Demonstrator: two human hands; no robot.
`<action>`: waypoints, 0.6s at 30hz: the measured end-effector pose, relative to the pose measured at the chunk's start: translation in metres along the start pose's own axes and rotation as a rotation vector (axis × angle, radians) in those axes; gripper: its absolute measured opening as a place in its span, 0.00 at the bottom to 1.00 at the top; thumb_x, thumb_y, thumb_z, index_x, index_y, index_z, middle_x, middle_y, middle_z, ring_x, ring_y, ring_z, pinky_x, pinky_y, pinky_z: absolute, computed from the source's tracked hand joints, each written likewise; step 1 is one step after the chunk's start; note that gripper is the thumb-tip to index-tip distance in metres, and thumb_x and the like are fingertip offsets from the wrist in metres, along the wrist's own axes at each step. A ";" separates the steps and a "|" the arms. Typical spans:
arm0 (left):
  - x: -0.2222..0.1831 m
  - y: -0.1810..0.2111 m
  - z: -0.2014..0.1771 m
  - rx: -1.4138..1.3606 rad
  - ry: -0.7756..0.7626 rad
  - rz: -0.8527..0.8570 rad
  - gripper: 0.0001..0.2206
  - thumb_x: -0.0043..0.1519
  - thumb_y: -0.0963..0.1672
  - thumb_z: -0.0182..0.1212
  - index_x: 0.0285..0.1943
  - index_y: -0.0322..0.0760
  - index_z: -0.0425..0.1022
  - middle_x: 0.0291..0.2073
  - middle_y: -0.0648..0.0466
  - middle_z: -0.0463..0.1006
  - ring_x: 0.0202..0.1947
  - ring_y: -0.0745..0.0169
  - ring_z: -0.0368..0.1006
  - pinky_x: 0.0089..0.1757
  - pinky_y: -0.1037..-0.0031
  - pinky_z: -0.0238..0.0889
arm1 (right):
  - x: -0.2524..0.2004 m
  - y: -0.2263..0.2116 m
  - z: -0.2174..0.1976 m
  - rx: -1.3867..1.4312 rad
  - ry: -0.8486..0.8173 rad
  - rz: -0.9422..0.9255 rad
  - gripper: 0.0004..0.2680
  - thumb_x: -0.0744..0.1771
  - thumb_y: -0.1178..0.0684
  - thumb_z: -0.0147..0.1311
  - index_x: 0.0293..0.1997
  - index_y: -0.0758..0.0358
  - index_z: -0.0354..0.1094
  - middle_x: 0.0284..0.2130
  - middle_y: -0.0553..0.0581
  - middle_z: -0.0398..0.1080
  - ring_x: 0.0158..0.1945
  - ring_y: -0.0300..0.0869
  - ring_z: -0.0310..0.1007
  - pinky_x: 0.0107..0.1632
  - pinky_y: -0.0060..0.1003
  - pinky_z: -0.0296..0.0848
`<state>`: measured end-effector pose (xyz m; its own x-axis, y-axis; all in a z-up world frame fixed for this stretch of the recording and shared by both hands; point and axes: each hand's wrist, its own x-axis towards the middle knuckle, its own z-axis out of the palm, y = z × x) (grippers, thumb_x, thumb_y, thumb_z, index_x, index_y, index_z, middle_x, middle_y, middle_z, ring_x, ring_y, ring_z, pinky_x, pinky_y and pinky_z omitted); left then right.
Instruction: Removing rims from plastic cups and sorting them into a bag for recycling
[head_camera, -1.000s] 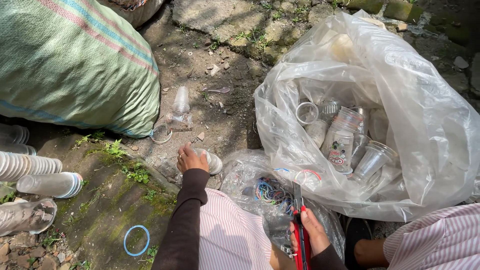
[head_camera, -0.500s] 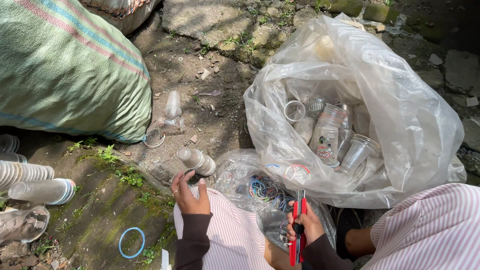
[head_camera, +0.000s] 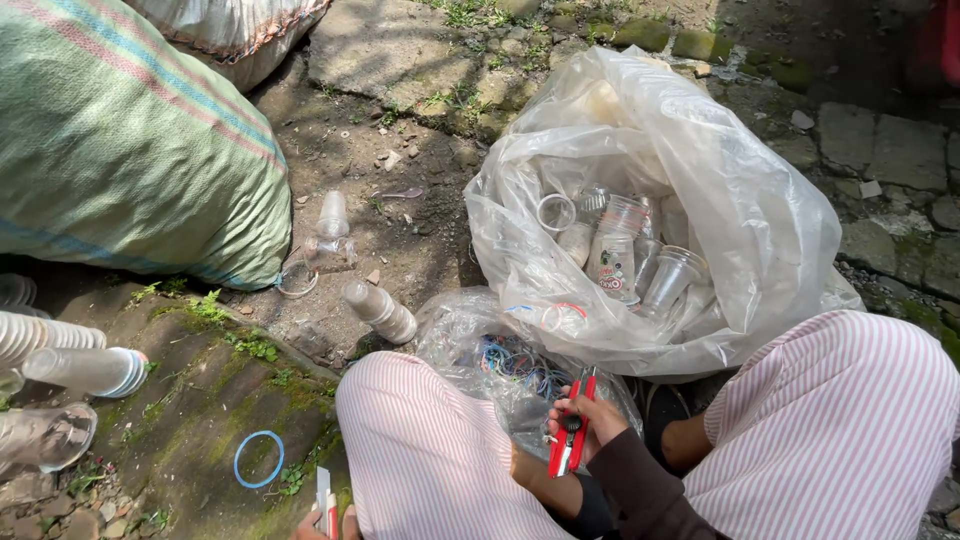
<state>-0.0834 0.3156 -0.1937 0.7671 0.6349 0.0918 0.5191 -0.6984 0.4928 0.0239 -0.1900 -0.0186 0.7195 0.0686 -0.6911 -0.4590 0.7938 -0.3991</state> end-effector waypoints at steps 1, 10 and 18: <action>-0.016 0.020 -0.017 0.011 0.017 -0.020 0.35 0.41 0.49 0.76 0.53 0.14 0.74 0.39 0.28 0.80 0.41 0.36 0.79 0.47 0.59 0.73 | -0.003 0.009 -0.001 -0.011 -0.014 0.022 0.12 0.65 0.66 0.46 0.54 0.70 0.60 0.34 0.70 0.68 0.32 0.51 0.69 0.36 0.43 0.73; -0.044 0.045 -0.066 0.576 -0.006 -0.140 0.38 0.46 0.56 0.70 0.69 0.52 0.65 0.60 0.48 0.69 0.60 0.45 0.62 0.57 0.57 0.58 | -0.085 0.086 0.084 -0.299 -0.404 0.370 0.14 0.67 0.66 0.43 0.56 0.84 0.67 0.32 0.72 0.70 0.32 0.52 0.71 0.37 0.49 0.80; -0.018 0.056 -0.114 0.273 -0.276 -0.236 0.19 0.58 0.55 0.68 0.45 0.39 0.76 0.33 0.49 0.78 0.36 0.53 0.76 0.42 0.64 0.71 | -0.068 0.251 0.112 -0.937 -0.403 0.411 0.08 0.62 0.61 0.50 0.42 0.66 0.66 0.23 0.56 0.73 0.28 0.39 0.73 0.37 0.26 0.69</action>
<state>-0.1107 0.3030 -0.0691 0.6687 0.7009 -0.2481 0.7435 -0.6305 0.2228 -0.0824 0.0724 -0.0045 0.4603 0.5500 -0.6969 -0.7937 -0.0967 -0.6005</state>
